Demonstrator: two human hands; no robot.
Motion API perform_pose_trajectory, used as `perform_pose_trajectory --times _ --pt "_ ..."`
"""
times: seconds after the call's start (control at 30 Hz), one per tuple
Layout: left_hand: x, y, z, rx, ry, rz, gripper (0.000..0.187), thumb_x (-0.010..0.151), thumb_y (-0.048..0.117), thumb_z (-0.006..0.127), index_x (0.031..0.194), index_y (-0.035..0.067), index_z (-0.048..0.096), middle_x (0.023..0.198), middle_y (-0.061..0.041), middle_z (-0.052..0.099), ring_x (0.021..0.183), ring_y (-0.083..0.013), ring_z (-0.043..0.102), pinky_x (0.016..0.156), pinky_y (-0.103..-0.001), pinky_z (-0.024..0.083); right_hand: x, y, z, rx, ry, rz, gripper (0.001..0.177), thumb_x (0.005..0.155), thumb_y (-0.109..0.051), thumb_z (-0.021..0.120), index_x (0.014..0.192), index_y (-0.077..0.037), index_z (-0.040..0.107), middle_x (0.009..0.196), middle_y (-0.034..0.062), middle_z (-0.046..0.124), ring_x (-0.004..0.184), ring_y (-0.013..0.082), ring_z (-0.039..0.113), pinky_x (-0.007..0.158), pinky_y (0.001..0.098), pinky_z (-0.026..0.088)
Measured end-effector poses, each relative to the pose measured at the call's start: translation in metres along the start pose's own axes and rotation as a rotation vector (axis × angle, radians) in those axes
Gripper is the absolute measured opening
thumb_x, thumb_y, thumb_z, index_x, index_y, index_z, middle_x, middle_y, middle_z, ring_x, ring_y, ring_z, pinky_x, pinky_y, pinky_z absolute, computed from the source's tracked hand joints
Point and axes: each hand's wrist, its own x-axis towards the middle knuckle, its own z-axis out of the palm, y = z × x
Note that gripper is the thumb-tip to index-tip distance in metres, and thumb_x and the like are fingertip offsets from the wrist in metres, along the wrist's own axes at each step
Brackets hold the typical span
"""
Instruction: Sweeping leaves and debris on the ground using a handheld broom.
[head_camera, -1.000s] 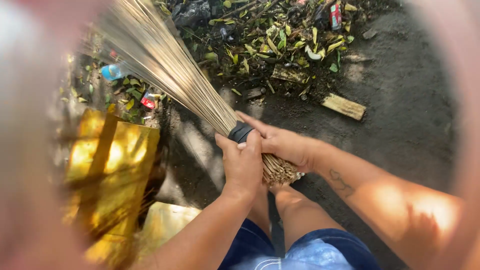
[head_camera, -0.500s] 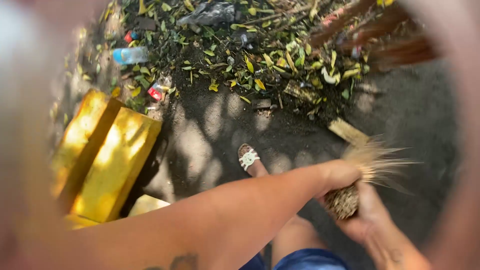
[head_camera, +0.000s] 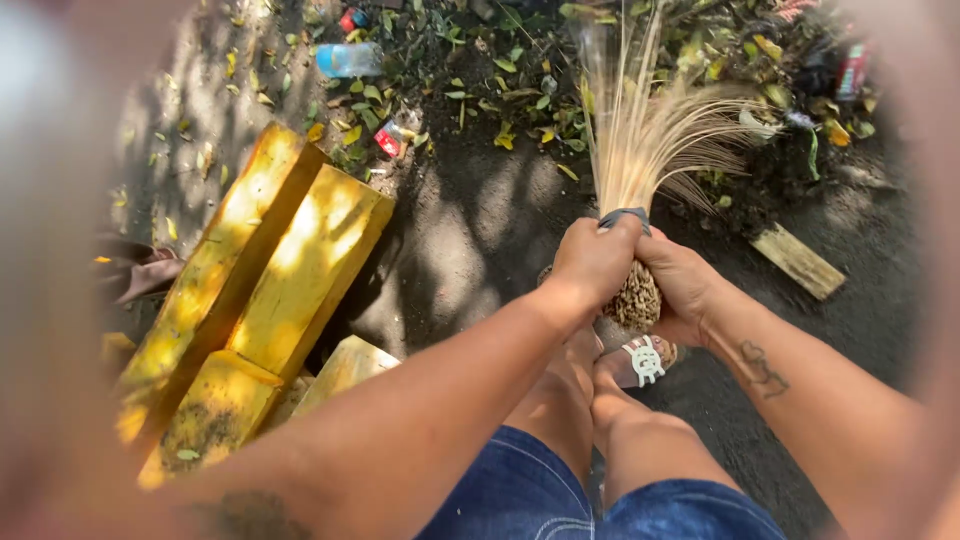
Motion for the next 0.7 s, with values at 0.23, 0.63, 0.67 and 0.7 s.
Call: perform_pose_trajectory --times 0.23,0.63,0.67,0.7 --pt "0.021 0.008 -0.049 0.123 0.306 0.131 0.058 0.082 0.043 0.065 0.109 -0.008 0.065 0.093 -0.020 0.073 0.085 -0.0291 0.073 0.076 -0.041 0.057 0.044 -0.019 0.029 -0.061 -0.334 -0.126 0.032 0.100 -0.027 0.058 0.130 -0.016 0.053 0.104 0.0085 0.069 0.081 0.0216 0.073 0.068 0.0401 0.063" --pt "-0.036 0.031 -0.011 -0.486 -0.540 0.073 0.048 0.082 0.037 0.078 0.113 0.002 0.067 0.096 -0.010 0.070 0.082 -0.0183 0.070 0.075 -0.035 0.060 -0.058 0.025 0.027 0.042 0.016 -0.509 0.063 0.096 -0.019 0.058 0.154 -0.018 0.036 0.118 0.0118 0.063 0.100 0.0243 0.069 0.076 0.0383 0.061" --pt "-0.034 0.016 0.005 -0.348 -0.666 0.050 0.054 0.087 0.045 0.078 0.109 -0.003 0.071 0.098 -0.013 0.071 0.083 -0.0184 0.068 0.075 -0.034 0.058 -0.070 0.032 0.028 0.103 0.165 -0.459 0.057 0.096 -0.024 0.055 0.150 -0.021 0.037 0.116 0.0112 0.063 0.097 0.0250 0.070 0.073 0.0398 0.061" --pt "-0.033 0.002 0.022 -0.206 -0.790 0.031 0.063 0.092 0.052 0.078 0.106 -0.008 0.074 0.101 -0.015 0.072 0.085 -0.0184 0.066 0.075 -0.034 0.056 -0.082 0.038 0.029 0.164 0.315 -0.408 0.052 0.097 -0.028 0.053 0.147 -0.023 0.038 0.114 0.0105 0.064 0.094 0.0256 0.071 0.070 0.0412 0.061"
